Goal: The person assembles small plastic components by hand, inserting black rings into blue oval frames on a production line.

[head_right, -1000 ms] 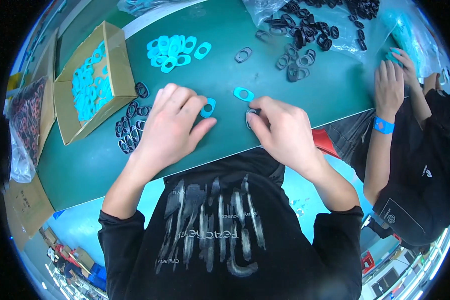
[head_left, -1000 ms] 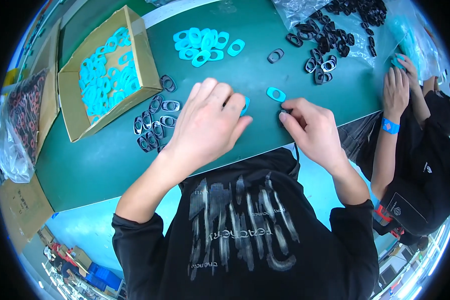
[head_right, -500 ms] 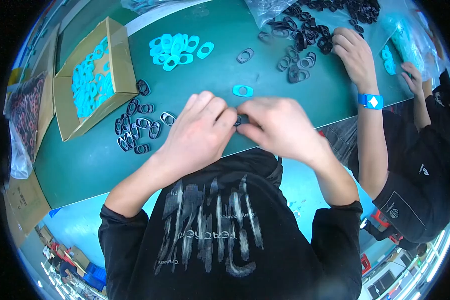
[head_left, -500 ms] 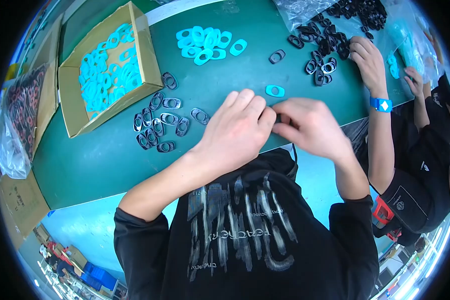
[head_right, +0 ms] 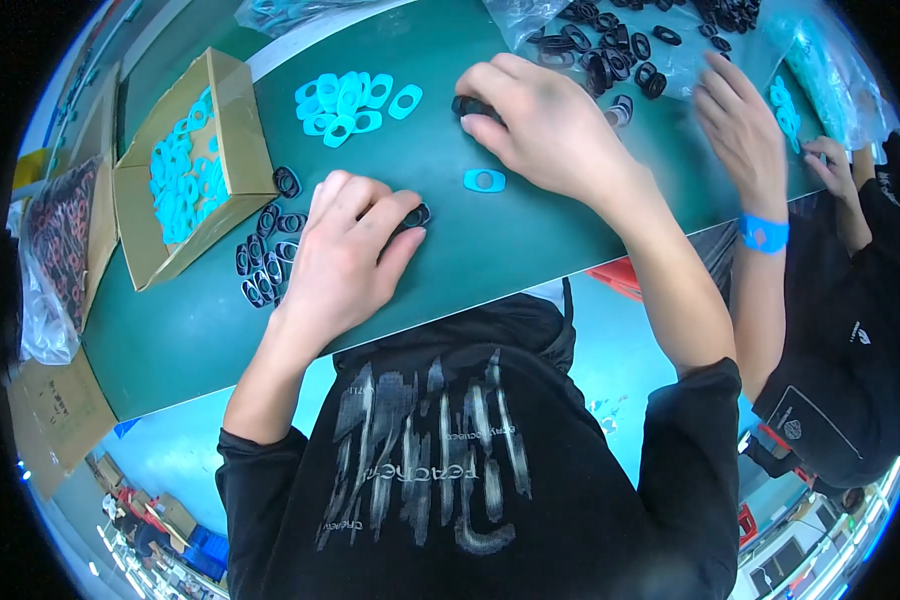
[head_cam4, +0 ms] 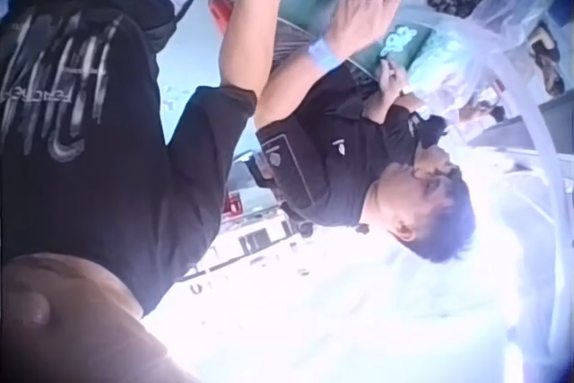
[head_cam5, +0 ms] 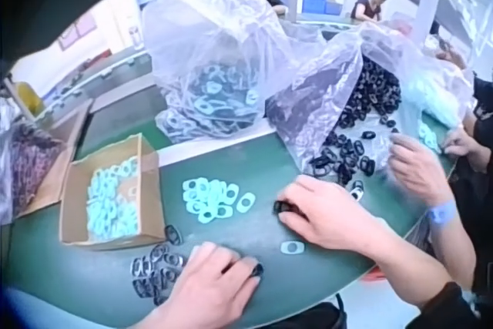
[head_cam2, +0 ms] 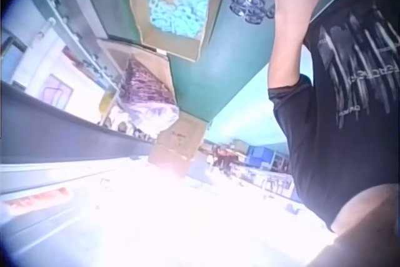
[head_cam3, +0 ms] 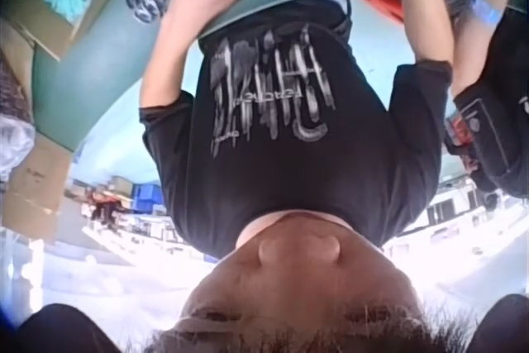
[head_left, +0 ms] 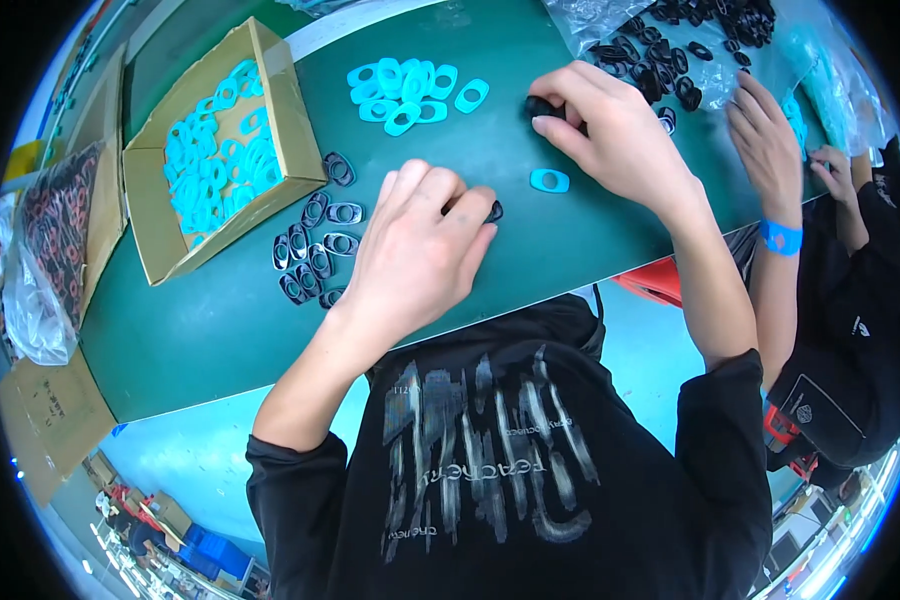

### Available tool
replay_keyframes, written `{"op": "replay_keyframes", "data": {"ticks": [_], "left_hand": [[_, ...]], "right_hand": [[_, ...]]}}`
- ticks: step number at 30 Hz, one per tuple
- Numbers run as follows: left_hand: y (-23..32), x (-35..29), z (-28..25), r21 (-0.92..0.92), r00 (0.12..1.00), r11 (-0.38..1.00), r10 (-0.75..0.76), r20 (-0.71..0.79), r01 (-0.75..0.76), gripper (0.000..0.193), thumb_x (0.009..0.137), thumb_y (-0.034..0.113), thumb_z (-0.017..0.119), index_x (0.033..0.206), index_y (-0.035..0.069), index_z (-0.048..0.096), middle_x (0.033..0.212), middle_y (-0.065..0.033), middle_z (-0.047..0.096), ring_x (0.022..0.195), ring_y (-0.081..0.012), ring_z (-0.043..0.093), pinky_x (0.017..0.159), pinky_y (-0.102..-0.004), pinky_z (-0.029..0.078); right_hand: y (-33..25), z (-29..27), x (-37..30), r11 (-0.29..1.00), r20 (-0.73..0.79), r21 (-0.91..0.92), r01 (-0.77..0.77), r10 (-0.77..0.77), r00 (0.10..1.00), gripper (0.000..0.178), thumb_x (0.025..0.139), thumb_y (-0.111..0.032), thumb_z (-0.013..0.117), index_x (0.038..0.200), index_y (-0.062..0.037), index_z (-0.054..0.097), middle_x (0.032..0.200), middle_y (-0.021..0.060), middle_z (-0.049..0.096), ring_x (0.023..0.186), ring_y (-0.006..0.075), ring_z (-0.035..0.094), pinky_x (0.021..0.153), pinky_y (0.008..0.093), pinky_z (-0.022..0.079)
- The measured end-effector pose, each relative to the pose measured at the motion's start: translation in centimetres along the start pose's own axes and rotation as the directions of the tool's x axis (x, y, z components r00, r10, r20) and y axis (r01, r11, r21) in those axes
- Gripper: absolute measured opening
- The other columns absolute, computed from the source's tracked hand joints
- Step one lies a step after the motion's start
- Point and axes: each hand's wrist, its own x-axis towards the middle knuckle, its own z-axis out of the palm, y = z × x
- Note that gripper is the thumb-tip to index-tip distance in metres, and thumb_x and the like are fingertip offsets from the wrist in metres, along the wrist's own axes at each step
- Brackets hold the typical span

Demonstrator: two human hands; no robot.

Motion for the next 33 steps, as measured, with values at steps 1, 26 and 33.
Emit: {"op": "replay_keyframes", "data": {"ticks": [1,26,33], "left_hand": [[0.0,0.1,0.1,0.011,1.0,1.0,-0.001,0.019,0.0,0.027,0.076,0.006,0.079,0.101,0.002,0.069,0.091,-0.01,0.056,0.09,-0.0299,0.055,0.079,-0.0405,0.044],[-1.0,0.5,-1.2,0.204,0.961,0.945,-0.271,0.051,0.256,0.022,0.082,0.011,0.078,0.094,0.001,0.063,0.086,-0.0154,0.06,0.086,-0.0346,0.058,0.08,-0.0454,0.048],[-0.3,0.6,-1.0,-0.013,0.999,1.0,-0.001,0.047,0.002,0.029,0.075,0.004,0.08,0.101,0.001,0.066,0.09,-0.0123,0.059,0.09,-0.0325,0.057,0.081,-0.0423,0.047]], "right_hand": [[-0.5,-0.2,-0.1,1.0,0.001,0.004,0.0,0.0,1.0,0.031,0.089,-0.006,0.072,0.12,-0.0072,0.07,0.098,0.0089,0.064,0.082,0.0221,0.067,0.074,0.0319,0.054],[-3.7,-0.5,-9.2,0.987,-0.074,0.096,-0.131,0.139,0.988,0.019,0.078,0.0,0.078,0.096,-0.002,0.069,0.104,0.0101,0.061,0.1,0.0292,0.059,0.085,0.0382,0.05],[-3.5,-0.9,-8.8,0.986,-0.039,0.114,-0.124,0.129,0.991,0.033,0.078,-0.002,0.079,0.109,-0.0007,0.068,0.106,0.0138,0.064,0.098,0.0326,0.061,0.087,0.0401,0.051]]}}
